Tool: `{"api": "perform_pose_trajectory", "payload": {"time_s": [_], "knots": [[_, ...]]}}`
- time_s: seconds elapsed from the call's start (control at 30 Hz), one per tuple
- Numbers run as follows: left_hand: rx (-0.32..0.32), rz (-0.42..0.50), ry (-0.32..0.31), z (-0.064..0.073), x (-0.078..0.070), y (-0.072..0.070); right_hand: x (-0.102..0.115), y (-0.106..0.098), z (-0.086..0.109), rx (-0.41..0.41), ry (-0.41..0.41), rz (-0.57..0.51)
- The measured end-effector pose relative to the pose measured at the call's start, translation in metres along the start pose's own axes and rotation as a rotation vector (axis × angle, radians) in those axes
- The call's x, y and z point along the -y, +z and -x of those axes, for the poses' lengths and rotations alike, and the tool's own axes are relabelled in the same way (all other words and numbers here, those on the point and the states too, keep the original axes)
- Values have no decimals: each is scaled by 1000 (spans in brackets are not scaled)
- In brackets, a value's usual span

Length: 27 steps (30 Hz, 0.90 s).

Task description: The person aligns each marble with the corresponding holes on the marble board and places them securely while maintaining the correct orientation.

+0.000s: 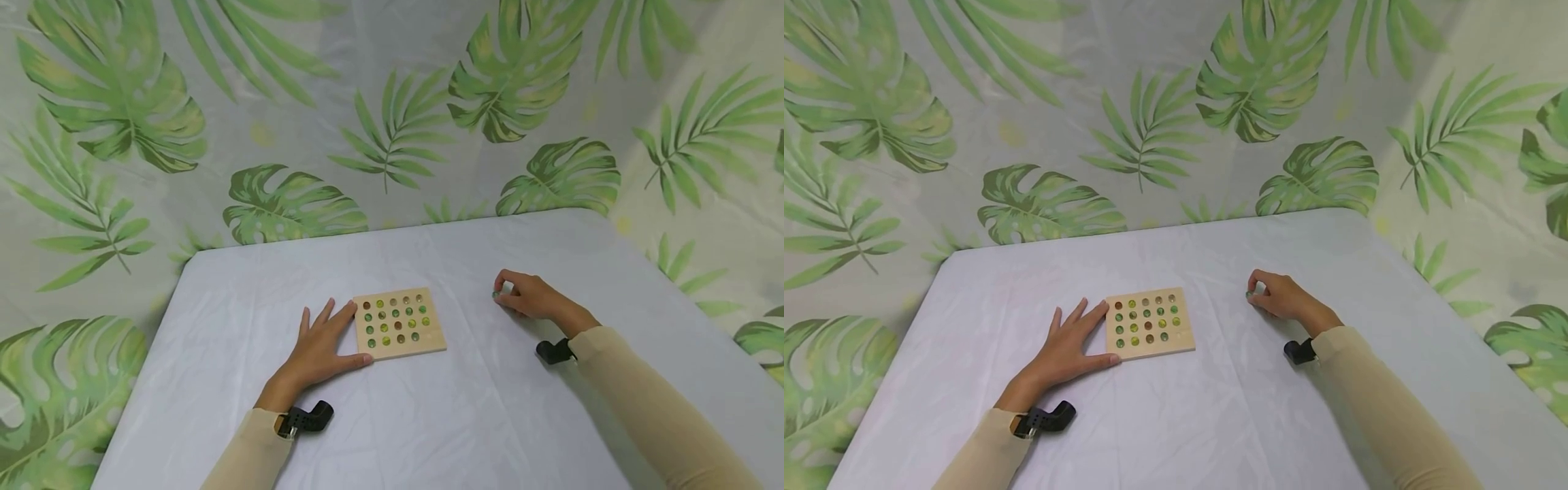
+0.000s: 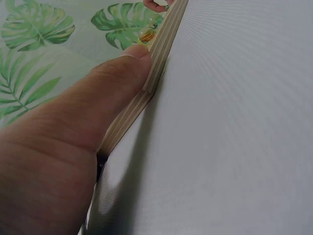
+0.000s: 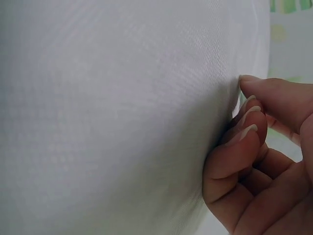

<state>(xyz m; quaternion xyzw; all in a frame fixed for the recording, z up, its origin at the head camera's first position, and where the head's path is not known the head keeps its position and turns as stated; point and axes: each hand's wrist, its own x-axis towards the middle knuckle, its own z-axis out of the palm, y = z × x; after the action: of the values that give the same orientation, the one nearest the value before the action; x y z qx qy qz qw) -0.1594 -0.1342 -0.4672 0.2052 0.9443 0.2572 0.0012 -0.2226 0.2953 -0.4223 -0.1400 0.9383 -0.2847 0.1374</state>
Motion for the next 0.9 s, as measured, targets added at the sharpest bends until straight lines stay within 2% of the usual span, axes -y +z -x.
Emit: {"api": "perform_pose_trajectory", "payload": {"time_s": [0.33, 0.9], "knots": [[1, 1, -2, 0, -1, -2, -2, 3, -1, -58, 8, 24], [-7, -11, 8, -1, 1, 0, 4, 8, 7, -97, -46, 19]]}}
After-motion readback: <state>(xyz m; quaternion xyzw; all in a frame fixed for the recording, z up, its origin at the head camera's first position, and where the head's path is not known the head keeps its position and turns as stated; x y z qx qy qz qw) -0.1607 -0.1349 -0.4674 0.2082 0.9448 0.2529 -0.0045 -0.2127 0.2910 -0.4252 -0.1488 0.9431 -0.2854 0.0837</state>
